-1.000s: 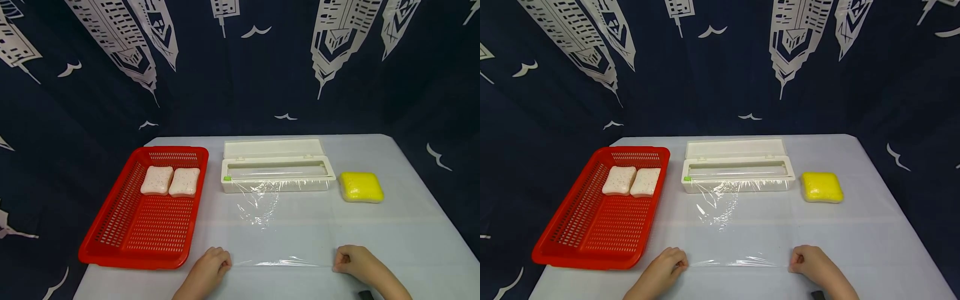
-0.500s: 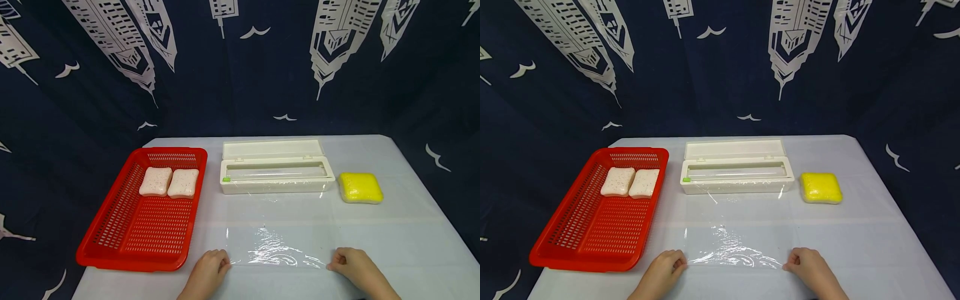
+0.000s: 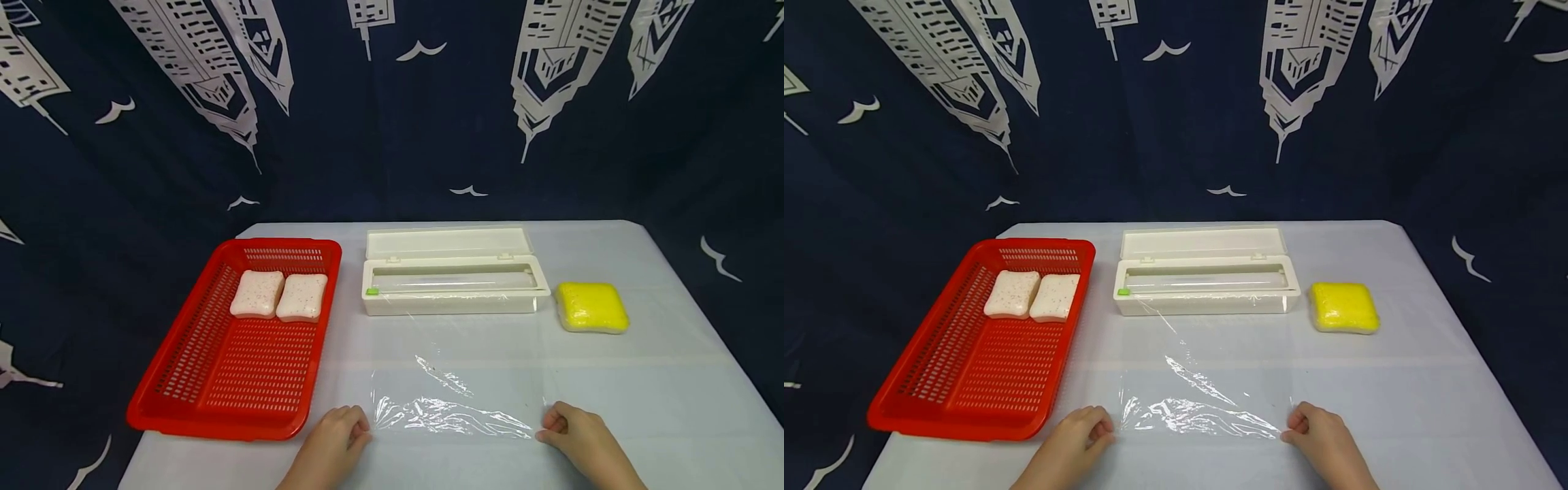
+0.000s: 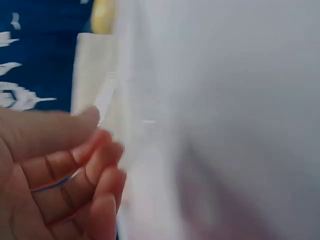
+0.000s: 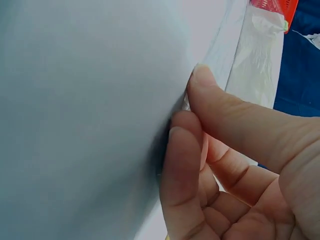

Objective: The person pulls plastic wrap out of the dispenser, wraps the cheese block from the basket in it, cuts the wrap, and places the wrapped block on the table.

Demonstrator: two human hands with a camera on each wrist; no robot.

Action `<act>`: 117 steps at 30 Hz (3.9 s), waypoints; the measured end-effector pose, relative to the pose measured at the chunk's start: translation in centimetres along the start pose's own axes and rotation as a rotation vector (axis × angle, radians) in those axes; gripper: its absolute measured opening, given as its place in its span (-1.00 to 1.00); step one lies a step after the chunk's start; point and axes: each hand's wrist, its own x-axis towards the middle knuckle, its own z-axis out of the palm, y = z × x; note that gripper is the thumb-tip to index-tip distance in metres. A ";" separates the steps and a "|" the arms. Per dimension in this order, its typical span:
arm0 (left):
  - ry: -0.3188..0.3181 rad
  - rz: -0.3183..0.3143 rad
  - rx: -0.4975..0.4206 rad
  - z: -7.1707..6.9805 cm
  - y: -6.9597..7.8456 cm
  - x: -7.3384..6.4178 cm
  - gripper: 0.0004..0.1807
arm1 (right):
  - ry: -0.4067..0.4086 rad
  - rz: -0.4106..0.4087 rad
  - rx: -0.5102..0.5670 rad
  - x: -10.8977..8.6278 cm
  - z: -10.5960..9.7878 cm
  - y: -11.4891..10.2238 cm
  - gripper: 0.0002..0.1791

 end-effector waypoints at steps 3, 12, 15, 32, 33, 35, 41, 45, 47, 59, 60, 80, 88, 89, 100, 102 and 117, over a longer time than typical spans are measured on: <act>0.053 0.041 -0.076 -1.9 1.3 -0.3 -0.90 | 0.000 -0.002 0.002 0.0 -0.1 0.1 -0.74; 0.424 -0.078 -0.046 -11.6 2.7 0.9 -0.70 | -0.018 0.011 0.004 0.1 0.0 0.2 -0.73; 0.415 -0.128 0.001 -14.9 1.3 2.9 -0.56 | -0.025 0.017 0.011 0.1 0.0 0.1 -0.74; 0.016 -0.198 0.032 -13.2 -12.5 15.5 0.17 | 0.001 0.034 0.037 -0.4 0.1 -0.1 -0.76; 0.013 -0.200 0.039 -13.0 -12.7 15.6 0.18 | 0.003 0.032 0.035 -0.4 0.1 0.0 -0.76; 0.013 -0.207 0.051 -12.7 -12.9 15.7 0.19 | 0.006 0.029 0.031 -0.4 0.0 0.1 -0.76; 0.049 -0.247 0.040 -11.9 -13.5 15.6 0.17 | 0.005 0.017 0.039 -0.4 0.1 0.1 -0.76; 0.075 -0.275 0.007 -11.7 -13.7 15.4 0.15 | 0.008 0.008 0.032 -0.4 0.2 0.1 -0.76; 0.096 -0.279 -0.015 -11.7 -13.7 15.3 0.14 | 0.012 0.005 0.031 -0.4 0.1 0.1 -0.76; 0.212 -0.259 -0.195 -13.2 -12.2 14.6 -0.04 | 0.023 -0.004 0.034 -0.6 0.1 0.1 -0.76; 0.226 -0.256 -0.196 -13.5 -12.0 14.5 -0.05 | 0.022 -0.004 0.034 -0.6 0.1 0.1 -0.76; 0.545 -0.009 -0.341 -15.7 0.7 8.1 -0.06 | 0.052 -0.033 0.036 -0.4 0.0 0.1 -0.80; 0.458 0.069 -0.375 -8.8 5.0 7.0 -0.04 | 0.058 -0.029 0.033 -0.2 -0.1 -0.1 -0.80; 0.441 0.078 -0.382 -7.3 5.5 7.0 -0.05 | 0.062 -0.031 0.033 -0.2 -0.1 -0.1 -0.80; 0.375 -0.037 -0.420 6.5 8.7 7.5 -0.03 | 0.074 -0.055 0.042 -0.1 -0.2 -0.2 -0.80; 0.389 -0.062 -0.427 8.0 9.0 7.4 -0.04 | 0.069 -0.051 0.037 0.0 -0.2 -0.3 -0.80; 0.390 -0.114 -0.437 11.1 9.7 7.6 0.05 | 0.054 -0.054 0.049 -0.3 -0.1 -0.2 -0.79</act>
